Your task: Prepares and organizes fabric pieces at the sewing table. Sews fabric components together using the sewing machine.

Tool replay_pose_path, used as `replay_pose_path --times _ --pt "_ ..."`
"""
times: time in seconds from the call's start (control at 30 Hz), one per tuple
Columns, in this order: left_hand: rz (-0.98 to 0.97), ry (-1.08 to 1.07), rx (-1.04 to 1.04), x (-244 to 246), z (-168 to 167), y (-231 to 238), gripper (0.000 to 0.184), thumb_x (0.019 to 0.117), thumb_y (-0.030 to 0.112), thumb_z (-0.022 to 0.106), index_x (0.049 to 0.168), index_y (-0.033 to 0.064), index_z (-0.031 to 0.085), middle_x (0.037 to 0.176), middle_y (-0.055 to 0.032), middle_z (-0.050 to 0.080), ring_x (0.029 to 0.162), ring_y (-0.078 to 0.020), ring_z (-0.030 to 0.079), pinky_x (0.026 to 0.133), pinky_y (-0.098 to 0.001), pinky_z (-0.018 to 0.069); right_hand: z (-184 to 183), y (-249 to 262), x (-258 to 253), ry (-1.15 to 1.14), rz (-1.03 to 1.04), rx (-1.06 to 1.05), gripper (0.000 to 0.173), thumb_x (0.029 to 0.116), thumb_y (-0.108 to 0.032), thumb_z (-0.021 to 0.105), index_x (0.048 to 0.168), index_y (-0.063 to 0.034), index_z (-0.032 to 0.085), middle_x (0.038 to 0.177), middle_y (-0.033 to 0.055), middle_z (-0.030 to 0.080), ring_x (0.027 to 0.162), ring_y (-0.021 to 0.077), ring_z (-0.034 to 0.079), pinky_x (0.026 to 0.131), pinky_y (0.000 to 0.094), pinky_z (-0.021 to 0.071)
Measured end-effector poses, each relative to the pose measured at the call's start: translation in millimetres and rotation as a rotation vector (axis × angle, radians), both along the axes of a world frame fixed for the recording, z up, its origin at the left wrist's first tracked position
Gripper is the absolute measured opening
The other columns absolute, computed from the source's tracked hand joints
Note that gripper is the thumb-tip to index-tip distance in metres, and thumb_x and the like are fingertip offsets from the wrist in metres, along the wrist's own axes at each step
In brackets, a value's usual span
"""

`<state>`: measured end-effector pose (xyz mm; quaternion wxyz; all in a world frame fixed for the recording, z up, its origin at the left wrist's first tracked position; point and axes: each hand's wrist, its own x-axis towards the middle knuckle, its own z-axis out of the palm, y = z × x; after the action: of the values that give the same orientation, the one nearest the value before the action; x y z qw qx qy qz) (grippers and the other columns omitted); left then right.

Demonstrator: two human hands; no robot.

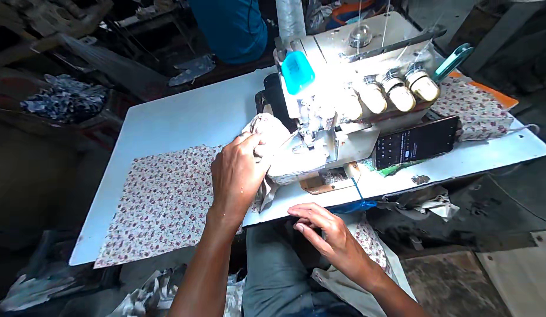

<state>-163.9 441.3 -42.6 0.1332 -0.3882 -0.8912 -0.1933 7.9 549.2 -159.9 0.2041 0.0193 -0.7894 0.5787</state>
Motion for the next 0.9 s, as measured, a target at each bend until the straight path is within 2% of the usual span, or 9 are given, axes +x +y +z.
replay_pose_path --times 0.1,0.3,0.4,0.53,0.6,0.7,0.8,0.87,0.9 --pt "0.053 -0.019 0.024 7.8 -3.7 -13.3 0.020 0.0950 0.020 0.069 0.103 0.0024 0.073 0.091 -0.0148 0.067 0.070 -0.0303 0.060 0.060 -0.0500 0.0458 8.2 4.5 -5.9 0.014 -0.007 -0.030 0.029 0.1042 -0.015 0.057 0.127 0.0000 0.069 0.122 0.0116 0.070 0.096 0.0086 0.071 0.087 0.0216 0.0583" --pt "0.066 -0.031 0.093 45.8 -18.8 -24.1 0.024 0.0936 0.032 0.065 0.091 0.0103 0.074 0.074 -0.0019 0.060 0.059 -0.0162 0.054 0.052 -0.0369 0.0423 26.0 10.0 -20.8 0.062 -0.024 -0.094 0.045 0.1077 -0.027 0.052 0.138 0.0058 0.056 0.123 0.0114 0.070 0.106 0.0112 0.070 0.095 0.0268 0.0575" --pt "-0.021 -0.046 0.135 67.3 -34.1 -14.6 0.024 0.0956 0.032 0.064 0.091 0.0128 0.078 0.076 -0.0004 0.067 0.061 -0.0133 0.060 0.053 -0.0333 0.0470 32.5 13.9 -22.4 0.076 -0.047 -0.105 0.053 0.1096 -0.036 0.045 0.142 0.0050 0.053 0.126 0.0100 0.068 0.114 0.0052 0.065 0.102 0.0228 0.0512" --pt "-0.140 -0.058 0.146 85.3 -46.5 12.6 0.020 0.0972 0.027 0.064 0.096 0.0134 0.079 0.078 -0.0026 0.071 0.061 -0.0174 0.065 0.054 -0.0365 0.0505 33.8 32.7 -24.5 0.052 -0.315 -0.128 0.025 0.1049 -0.021 0.055 0.100 -0.0042 0.072 0.092 -0.0015 0.068 0.085 -0.0021 0.063 0.079 0.0157 0.0531" --pt "-0.172 -0.044 0.145 89.7 -51.1 29.3 0.019 0.0972 0.027 0.066 0.098 0.0137 0.080 0.082 -0.0040 0.073 0.061 -0.0194 0.067 0.051 -0.0382 0.0510 31.9 49.4 -26.3 0.053 -0.444 -0.134 0.014 0.1004 -0.011 0.060 0.096 -0.0045 0.071 0.088 -0.0015 0.068 0.079 -0.0005 0.063 0.073 0.0168 0.0538" --pt "-0.201 -0.021 0.182 89.8 -50.6 43.8 0.019 0.0964 0.029 0.067 0.098 0.0144 0.079 0.080 -0.0031 0.069 0.060 -0.0186 0.063 0.050 -0.0365 0.0471 33.9 64.9 -25.2 0.064 -0.500 -0.149 0.015 0.1033 -0.010 0.056 0.109 -0.0060 0.070 0.099 -0.0010 0.070 0.087 0.0017 0.066 0.078 0.0200 0.0562" --pt "-0.268 -0.097 0.263 85.9 -18.5 28.8 0.020 0.0972 0.028 0.066 0.101 0.0130 0.077 0.095 -0.0014 0.074 0.086 -0.0179 0.068 0.074 -0.0385 0.0541 32.1 62.6 -16.3 0.171 -0.435 -0.071 0.028 0.1054 -0.011 0.051 0.132 -0.0038 0.054 0.123 0.0008 0.064 0.111 0.0029 0.063 0.095 0.0225 0.0535" --pt "-0.343 -0.314 0.318 83.6 22.4 1.9 0.021 0.1002 0.027 0.061 0.107 0.0124 0.073 0.097 0.0028 0.070 0.092 -0.0086 0.064 0.081 -0.0315 0.0513 27.0 53.2 -5.6 0.183 -0.317 -0.040 0.046 0.1012 -0.017 0.062 0.143 -0.0032 0.047 0.141 0.0063 0.057 0.127 0.0093 0.058 0.107 0.0296 0.0499" --pt "-0.370 -0.424 0.345 81.2 43.8 -13.4 0.019 0.1021 0.028 0.058 0.108 0.0152 0.070 0.094 0.0081 0.068 0.086 -0.0005 0.064 0.076 -0.0220 0.0536 25.5 45.4 -0.4 0.172 -0.251 -0.044 0.054 0.0974 -0.021 0.069 0.145 -0.0032 0.048 0.143 0.0076 0.056 0.130 0.0107 0.056 0.110 0.0314 0.0482"
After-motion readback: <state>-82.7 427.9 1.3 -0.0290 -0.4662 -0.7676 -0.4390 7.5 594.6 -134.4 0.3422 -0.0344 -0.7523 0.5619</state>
